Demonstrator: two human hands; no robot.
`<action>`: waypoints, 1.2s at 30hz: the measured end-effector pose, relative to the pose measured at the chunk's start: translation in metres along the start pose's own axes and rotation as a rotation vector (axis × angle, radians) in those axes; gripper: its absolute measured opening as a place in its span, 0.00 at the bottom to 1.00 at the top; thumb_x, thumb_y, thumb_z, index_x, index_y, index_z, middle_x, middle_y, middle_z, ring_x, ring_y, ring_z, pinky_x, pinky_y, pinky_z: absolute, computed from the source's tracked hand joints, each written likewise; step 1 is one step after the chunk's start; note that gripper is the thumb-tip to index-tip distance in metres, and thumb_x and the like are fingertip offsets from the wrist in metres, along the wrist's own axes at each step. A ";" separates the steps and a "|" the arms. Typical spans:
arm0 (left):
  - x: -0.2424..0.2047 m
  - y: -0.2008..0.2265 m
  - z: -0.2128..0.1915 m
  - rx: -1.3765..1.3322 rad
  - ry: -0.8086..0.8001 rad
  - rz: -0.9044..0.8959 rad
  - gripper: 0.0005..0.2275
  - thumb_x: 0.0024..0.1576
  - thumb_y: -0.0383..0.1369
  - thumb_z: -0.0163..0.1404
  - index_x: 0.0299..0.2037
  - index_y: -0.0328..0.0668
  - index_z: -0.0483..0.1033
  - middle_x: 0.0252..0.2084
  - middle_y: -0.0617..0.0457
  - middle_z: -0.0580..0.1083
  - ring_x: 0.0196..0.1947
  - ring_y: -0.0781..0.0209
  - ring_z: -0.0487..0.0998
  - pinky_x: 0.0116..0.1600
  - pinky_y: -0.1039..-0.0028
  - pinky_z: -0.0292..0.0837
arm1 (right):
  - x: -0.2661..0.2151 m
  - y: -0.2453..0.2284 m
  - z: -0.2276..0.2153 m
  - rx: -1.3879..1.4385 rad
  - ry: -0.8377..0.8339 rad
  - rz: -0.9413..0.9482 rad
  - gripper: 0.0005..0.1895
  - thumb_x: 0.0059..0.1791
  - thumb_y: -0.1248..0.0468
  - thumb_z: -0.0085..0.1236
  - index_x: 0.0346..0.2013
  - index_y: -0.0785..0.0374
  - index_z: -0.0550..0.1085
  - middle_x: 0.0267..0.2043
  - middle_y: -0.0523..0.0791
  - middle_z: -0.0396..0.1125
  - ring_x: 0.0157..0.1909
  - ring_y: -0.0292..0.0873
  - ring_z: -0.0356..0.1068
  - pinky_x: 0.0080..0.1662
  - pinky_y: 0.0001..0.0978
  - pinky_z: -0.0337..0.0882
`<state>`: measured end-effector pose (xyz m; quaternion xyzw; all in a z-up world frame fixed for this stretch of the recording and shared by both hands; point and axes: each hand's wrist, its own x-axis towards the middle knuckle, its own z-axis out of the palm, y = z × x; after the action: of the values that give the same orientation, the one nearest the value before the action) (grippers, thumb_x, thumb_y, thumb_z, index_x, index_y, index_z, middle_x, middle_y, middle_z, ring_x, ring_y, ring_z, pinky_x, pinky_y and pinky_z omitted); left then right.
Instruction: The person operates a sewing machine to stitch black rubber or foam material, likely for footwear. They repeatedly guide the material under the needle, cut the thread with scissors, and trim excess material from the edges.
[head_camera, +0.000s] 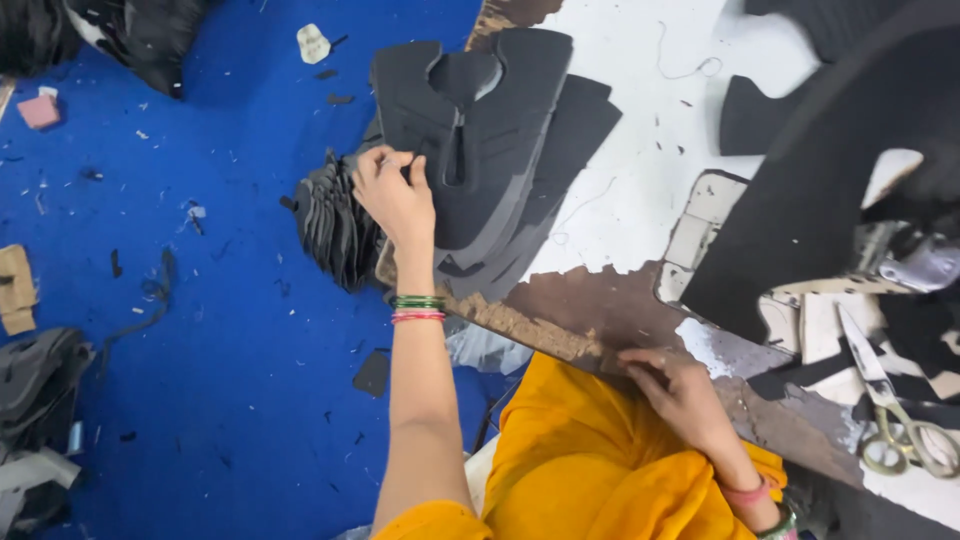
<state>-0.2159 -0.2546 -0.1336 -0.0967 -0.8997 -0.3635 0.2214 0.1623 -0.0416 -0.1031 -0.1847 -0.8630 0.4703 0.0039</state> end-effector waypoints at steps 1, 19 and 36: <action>-0.001 0.000 0.004 -0.029 -0.011 -0.030 0.08 0.53 0.31 0.65 0.36 0.40 0.79 0.52 0.43 0.74 0.56 0.40 0.73 0.60 0.54 0.67 | 0.002 -0.011 -0.004 0.001 -0.036 0.014 0.12 0.47 0.68 0.60 0.45 0.62 0.80 0.43 0.47 0.78 0.42 0.42 0.78 0.44 0.31 0.74; 0.025 -0.008 0.005 -0.567 -0.048 -0.169 0.08 0.43 0.25 0.70 0.29 0.37 0.83 0.31 0.51 0.79 0.31 0.62 0.76 0.38 0.73 0.72 | 0.064 -0.036 -0.034 -0.080 -0.050 -0.246 0.13 0.51 0.65 0.57 0.49 0.64 0.78 0.43 0.51 0.76 0.39 0.44 0.77 0.42 0.33 0.74; -0.048 -0.002 0.021 -0.808 -0.286 -0.216 0.11 0.60 0.19 0.60 0.51 0.34 0.77 0.36 0.58 0.71 0.33 0.73 0.68 0.39 0.81 0.67 | 0.267 -0.026 0.028 -0.071 0.339 -0.007 0.33 0.47 0.50 0.69 0.56 0.70 0.69 0.35 0.50 0.70 0.34 0.45 0.71 0.40 0.36 0.72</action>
<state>-0.1815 -0.2422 -0.1707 -0.1302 -0.7120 -0.6900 -0.0004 -0.0993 0.0090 -0.1421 -0.2585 -0.8666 0.4016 0.1446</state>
